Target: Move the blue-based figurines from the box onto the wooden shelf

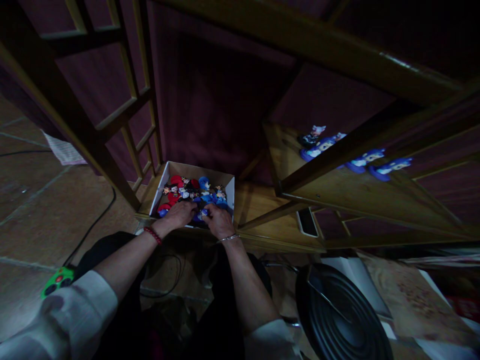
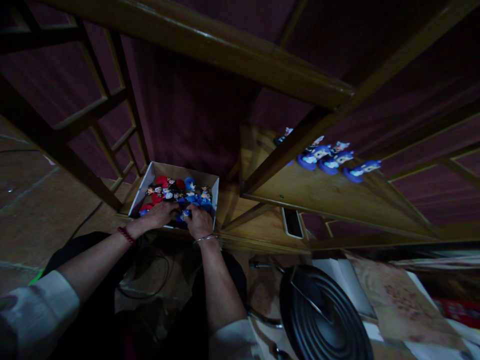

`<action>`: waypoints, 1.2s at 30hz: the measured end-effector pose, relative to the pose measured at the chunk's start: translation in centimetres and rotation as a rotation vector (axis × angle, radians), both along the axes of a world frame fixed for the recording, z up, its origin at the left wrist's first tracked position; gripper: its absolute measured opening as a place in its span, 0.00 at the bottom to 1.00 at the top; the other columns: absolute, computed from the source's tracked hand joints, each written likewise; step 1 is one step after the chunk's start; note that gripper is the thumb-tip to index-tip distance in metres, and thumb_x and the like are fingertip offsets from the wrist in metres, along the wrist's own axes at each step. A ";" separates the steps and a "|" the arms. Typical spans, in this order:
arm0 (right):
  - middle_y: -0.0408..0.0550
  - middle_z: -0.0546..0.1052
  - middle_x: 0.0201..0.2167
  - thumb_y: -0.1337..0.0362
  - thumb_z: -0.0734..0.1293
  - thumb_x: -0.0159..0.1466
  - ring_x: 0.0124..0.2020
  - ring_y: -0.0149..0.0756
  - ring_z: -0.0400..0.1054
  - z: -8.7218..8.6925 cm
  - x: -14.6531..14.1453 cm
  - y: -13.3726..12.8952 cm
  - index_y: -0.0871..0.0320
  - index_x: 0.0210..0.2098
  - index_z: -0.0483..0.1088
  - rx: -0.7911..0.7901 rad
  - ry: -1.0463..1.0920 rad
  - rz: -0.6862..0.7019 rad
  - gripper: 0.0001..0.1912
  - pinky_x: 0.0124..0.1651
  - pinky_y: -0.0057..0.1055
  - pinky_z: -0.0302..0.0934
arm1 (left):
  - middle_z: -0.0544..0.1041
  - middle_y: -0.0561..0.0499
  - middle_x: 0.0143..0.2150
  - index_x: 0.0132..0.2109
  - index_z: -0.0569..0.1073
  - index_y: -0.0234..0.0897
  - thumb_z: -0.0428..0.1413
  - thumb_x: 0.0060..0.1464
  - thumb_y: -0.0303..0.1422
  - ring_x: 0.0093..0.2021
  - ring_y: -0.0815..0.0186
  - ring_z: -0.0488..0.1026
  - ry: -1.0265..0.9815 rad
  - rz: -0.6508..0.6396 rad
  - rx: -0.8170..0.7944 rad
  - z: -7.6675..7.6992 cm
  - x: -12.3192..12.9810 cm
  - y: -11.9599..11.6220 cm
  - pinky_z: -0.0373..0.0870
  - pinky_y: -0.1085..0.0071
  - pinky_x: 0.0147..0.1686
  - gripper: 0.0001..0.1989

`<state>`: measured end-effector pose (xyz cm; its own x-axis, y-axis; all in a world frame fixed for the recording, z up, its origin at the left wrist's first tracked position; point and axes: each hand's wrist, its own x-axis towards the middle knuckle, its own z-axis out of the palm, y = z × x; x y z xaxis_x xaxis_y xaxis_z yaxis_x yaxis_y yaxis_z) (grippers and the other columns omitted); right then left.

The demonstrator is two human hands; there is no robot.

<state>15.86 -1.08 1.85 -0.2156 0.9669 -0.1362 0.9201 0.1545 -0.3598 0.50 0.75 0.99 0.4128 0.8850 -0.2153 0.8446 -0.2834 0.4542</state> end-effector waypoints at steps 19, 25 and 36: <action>0.41 0.73 0.33 0.62 0.63 0.54 0.34 0.31 0.67 -0.4 0.3 0.2 0.51 0.42 0.64 -0.050 0.031 -0.050 0.15 0.37 0.25 0.56 | 0.73 0.45 0.39 0.37 0.70 0.36 0.43 0.51 0.31 0.39 0.62 0.70 0.078 0.068 -0.071 -0.7 0.6 -0.2 0.64 0.69 0.36 0.13; 0.43 0.73 0.32 0.60 0.62 0.55 0.34 0.33 0.67 0.1 0.5 0.2 0.53 0.42 0.64 -0.118 0.002 -0.139 0.15 0.37 0.27 0.57 | 0.74 0.47 0.36 0.36 0.70 0.35 0.45 0.48 0.28 0.38 0.65 0.70 0.025 0.143 -0.126 -0.4 1.0 0.0 0.64 0.73 0.36 0.11; 0.43 0.73 0.30 0.65 0.61 0.55 0.28 0.29 0.69 -2.3 1.2 0.6 0.55 0.42 0.62 -0.180 0.323 -0.286 0.14 0.31 0.24 0.62 | 0.69 0.53 0.26 0.28 0.64 0.32 0.46 0.46 0.22 0.28 0.72 0.70 -0.769 0.515 -0.594 -0.3 1.8 -0.2 0.70 0.74 0.32 0.03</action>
<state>17.08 -0.43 -0.44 -0.0027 0.9609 -0.2770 0.7529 -0.1803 -0.6330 2.33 0.55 0.72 0.2309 0.8301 -0.5075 0.2316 0.4597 0.8573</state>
